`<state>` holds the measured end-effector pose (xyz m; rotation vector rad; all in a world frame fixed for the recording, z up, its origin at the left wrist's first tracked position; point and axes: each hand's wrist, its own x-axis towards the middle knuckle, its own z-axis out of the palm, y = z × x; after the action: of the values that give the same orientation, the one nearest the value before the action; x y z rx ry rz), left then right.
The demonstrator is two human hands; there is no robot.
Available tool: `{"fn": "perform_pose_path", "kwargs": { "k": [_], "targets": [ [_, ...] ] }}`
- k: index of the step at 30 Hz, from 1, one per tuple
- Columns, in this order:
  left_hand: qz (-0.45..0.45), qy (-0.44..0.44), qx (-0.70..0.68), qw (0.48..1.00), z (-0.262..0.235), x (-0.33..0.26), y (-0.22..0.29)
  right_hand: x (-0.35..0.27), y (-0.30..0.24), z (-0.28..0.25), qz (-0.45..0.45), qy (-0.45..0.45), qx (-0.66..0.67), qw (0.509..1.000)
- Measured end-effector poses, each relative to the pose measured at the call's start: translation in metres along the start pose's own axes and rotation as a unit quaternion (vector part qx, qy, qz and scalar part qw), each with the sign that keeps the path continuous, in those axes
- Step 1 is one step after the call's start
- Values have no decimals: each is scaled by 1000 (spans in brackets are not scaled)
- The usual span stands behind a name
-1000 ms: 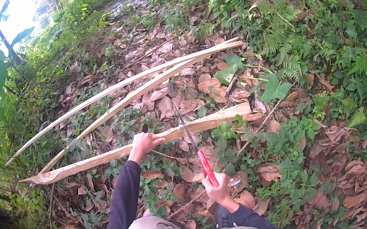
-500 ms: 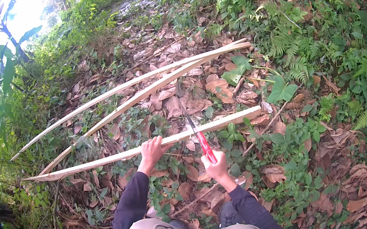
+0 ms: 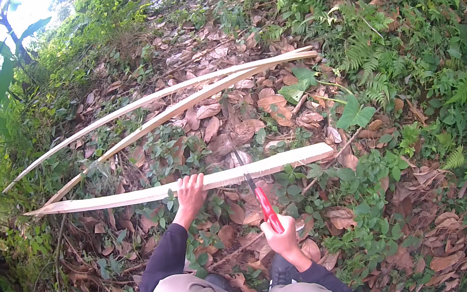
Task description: The person uses a red folding saw to cut a long, thin piece of wood lying on the forest floor. They hold the wood steady with one hand while sawing with the other, creating a cut in the material.
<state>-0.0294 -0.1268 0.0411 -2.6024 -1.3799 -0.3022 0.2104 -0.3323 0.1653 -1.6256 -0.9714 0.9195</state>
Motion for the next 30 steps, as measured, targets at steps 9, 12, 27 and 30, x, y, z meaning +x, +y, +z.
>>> {"fn": "perform_pose_path", "kwargs": {
  "k": [9,12,27,30],
  "targets": [
    [-47,-129,-126,983,-7,23,-12,6,23,14,1,-6,13,1000],
    [-37,-102,-111,988,-11,24,-5,21,22,26,-32,12,-18,999],
    [-47,-87,-92,991,-1,23,-5,-8,42,21,-28,31,-11,999],
    [-52,-78,-80,992,-8,39,-7,14,19,27,-78,29,-46,995]
  ]
}}
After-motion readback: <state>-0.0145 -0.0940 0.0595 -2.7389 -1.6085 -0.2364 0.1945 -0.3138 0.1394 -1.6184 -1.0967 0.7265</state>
